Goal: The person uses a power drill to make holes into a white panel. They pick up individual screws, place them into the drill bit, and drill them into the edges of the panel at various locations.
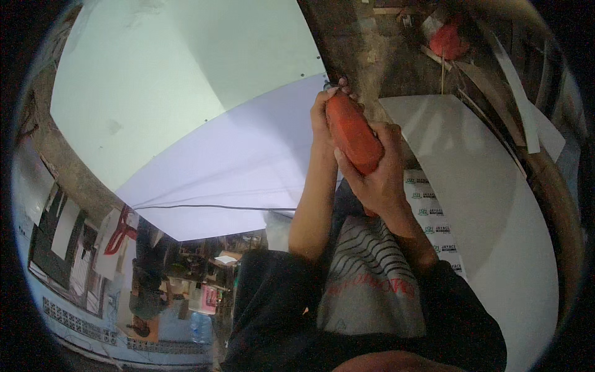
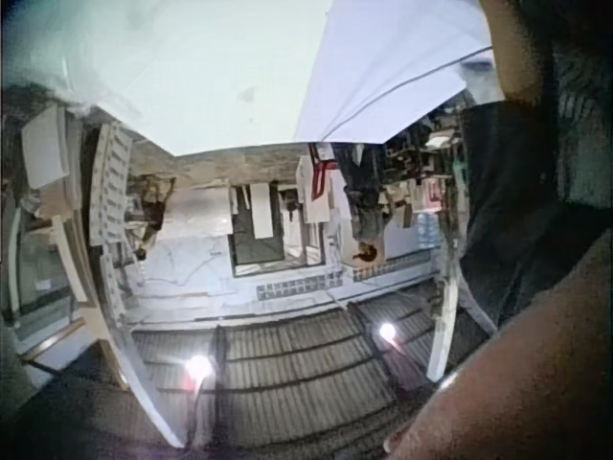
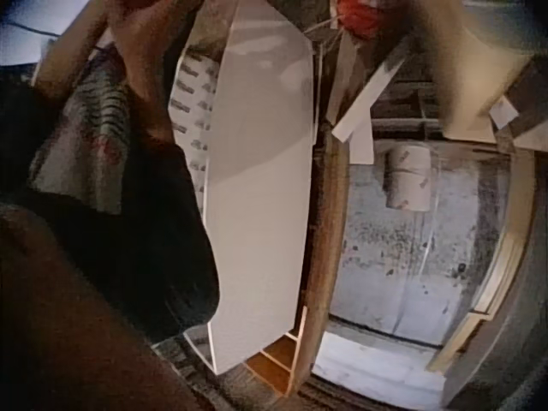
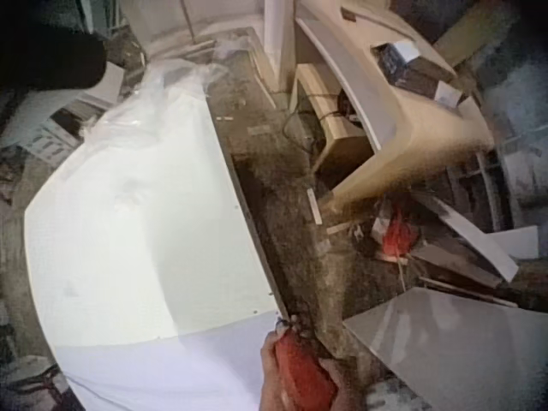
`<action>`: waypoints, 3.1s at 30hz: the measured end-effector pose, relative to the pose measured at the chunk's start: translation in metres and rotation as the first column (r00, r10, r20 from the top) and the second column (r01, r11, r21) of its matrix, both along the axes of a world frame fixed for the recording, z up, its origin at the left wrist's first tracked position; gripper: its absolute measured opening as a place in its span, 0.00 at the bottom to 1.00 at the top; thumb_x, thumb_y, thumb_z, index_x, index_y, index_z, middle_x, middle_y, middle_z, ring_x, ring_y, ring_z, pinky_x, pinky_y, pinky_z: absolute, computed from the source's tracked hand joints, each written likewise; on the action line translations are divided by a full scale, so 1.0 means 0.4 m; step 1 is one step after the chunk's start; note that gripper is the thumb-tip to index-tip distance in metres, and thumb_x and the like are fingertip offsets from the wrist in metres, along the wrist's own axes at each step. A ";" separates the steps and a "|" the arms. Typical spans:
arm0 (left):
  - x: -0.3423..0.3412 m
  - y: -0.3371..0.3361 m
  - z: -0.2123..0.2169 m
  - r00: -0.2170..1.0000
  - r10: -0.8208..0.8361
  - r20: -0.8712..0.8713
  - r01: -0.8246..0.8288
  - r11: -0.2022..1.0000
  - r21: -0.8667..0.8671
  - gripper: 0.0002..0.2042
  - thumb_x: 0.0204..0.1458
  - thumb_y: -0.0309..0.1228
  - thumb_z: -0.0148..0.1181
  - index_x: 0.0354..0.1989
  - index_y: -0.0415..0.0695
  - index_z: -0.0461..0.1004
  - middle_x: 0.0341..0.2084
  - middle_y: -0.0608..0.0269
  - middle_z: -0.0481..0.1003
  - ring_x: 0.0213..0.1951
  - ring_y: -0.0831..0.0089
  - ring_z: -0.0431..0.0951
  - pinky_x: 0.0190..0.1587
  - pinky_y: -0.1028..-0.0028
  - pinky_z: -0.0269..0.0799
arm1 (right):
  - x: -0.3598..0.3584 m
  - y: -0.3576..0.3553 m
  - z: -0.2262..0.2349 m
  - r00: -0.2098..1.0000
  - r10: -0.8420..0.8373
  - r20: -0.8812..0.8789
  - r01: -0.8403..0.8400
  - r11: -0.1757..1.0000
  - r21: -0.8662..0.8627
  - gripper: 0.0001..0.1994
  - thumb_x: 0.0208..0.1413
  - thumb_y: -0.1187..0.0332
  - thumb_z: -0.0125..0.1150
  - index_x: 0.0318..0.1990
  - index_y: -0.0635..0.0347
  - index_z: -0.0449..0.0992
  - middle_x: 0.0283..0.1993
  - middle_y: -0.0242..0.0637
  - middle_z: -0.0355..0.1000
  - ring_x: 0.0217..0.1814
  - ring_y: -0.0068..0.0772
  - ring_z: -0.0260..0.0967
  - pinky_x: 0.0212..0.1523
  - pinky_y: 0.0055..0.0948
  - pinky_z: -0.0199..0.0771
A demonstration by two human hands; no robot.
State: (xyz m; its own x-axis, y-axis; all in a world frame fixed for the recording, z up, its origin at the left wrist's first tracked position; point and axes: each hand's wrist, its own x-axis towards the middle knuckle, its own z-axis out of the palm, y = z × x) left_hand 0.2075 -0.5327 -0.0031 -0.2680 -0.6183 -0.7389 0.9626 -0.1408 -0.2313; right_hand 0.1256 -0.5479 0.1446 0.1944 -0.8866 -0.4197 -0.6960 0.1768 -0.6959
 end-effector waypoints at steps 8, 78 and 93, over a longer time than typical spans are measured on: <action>0.017 0.027 0.070 0.983 -0.097 0.155 0.098 0.995 0.002 0.17 0.53 0.42 0.51 0.42 0.39 0.68 0.34 0.57 0.74 0.37 0.62 0.75 0.43 0.64 0.73 | -0.002 0.010 -0.010 0.998 -0.033 -0.048 0.029 0.996 -0.085 0.23 0.44 0.59 0.67 0.42 0.63 0.65 0.38 0.52 0.65 0.43 0.49 0.66 0.44 0.42 0.66; 0.131 1.510 0.214 -0.693 -0.626 0.356 -0.142 0.604 0.784 0.14 0.49 0.41 0.54 0.34 0.42 0.75 0.30 0.53 0.76 0.34 0.55 0.76 0.37 0.62 0.71 | -0.290 0.410 0.165 0.368 -0.786 0.497 0.516 0.617 0.594 0.21 0.48 0.66 0.60 0.49 0.62 0.65 0.48 0.40 0.66 0.47 0.38 0.67 0.42 0.39 0.74; 0.162 1.526 0.177 -0.692 -0.693 0.200 -0.013 0.290 0.957 0.14 0.43 0.31 0.52 0.39 0.41 0.74 0.33 0.48 0.76 0.38 0.48 0.74 0.42 0.59 0.69 | -0.241 0.390 -0.028 0.464 -0.766 0.445 0.594 0.642 0.486 0.19 0.50 0.67 0.59 0.49 0.64 0.65 0.42 0.41 0.69 0.33 0.37 0.72 0.30 0.36 0.76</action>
State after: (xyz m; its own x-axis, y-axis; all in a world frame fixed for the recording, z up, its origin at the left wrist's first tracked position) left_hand 0.2724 0.0778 0.0676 0.7266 -0.4810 -0.4907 -0.4978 -0.8607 0.1065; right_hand 0.0291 -0.3918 0.1335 -0.1605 -0.7339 -0.6600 0.2393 0.6198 -0.7474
